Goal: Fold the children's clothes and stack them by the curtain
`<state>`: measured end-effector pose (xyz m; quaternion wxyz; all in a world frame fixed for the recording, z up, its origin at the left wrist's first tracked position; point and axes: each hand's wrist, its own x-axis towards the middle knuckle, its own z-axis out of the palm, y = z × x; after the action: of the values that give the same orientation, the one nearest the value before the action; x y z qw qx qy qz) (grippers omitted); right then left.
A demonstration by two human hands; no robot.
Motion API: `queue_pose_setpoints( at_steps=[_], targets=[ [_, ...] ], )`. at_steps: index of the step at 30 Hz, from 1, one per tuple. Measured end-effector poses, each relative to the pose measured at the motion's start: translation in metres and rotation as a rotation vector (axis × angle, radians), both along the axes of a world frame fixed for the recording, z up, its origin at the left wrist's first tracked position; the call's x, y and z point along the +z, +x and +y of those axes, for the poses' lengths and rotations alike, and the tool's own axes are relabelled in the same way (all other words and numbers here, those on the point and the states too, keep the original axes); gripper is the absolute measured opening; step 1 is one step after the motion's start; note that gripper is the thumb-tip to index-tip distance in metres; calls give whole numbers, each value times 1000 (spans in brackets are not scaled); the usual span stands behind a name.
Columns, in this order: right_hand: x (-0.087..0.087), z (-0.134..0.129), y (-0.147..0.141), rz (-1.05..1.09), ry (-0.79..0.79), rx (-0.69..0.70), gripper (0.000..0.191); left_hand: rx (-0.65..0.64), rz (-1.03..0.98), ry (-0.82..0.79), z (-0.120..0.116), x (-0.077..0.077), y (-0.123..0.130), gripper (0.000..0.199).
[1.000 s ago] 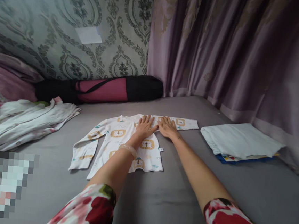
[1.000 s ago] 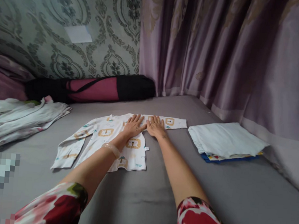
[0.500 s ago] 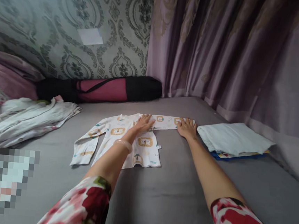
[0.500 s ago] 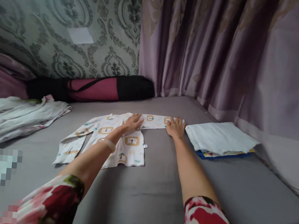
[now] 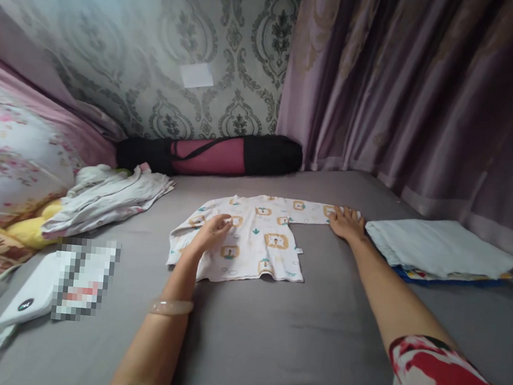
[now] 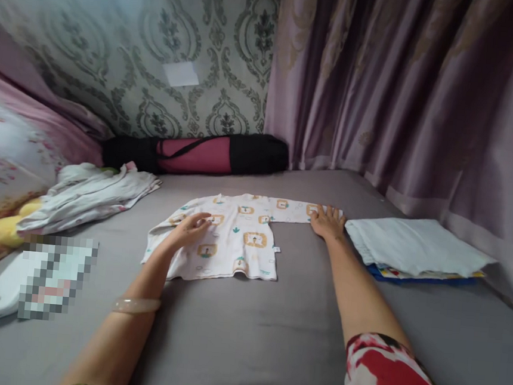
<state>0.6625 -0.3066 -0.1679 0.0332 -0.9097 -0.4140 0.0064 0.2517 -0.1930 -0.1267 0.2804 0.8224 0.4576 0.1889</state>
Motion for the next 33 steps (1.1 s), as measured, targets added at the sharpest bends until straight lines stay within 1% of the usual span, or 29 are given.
queue_pose_setpoints(
  at_steps=[3,7,10,12,14,16,17,18,20,22,24,26,29,33],
  targets=[
    [1,2,1,9,-19,-6,60,104,-103,31,3,2,-16,39],
    [3,4,4,14,-43,-9,61,205,-197,31,12,0,-28,34],
    [10,8,5,40,-78,-28,60,269,-268,50,18,-4,-34,34],
    [18,14,-2,35,-100,-51,58,311,-289,77,22,-5,-37,33],
    [26,24,-19,-34,-73,-22,55,355,-286,111,25,-6,-41,33],
    [32,39,-48,-123,13,104,53,402,-259,140,28,-8,-45,35],
    [32,47,-65,-134,61,170,53,430,-232,153,30,-9,-48,36],
    [32,56,-84,-123,91,256,53,460,-194,166,31,-10,-50,37],
    [28,74,-121,-74,89,425,54,528,-87,185,33,-12,-56,39],
    [22,91,-153,-3,64,527,56,589,20,180,33,-14,-63,41],
    [16,103,-175,52,48,549,60,639,87,149,34,-16,-70,44],
    [10,112,-187,87,40,517,64,694,117,111,34,-17,-76,46],
    [2,117,-192,96,39,467,66,752,137,50,36,-18,-84,47],
    [-1,118,-189,80,29,473,65,719,178,-80,37,-12,-93,38]
  ],
)
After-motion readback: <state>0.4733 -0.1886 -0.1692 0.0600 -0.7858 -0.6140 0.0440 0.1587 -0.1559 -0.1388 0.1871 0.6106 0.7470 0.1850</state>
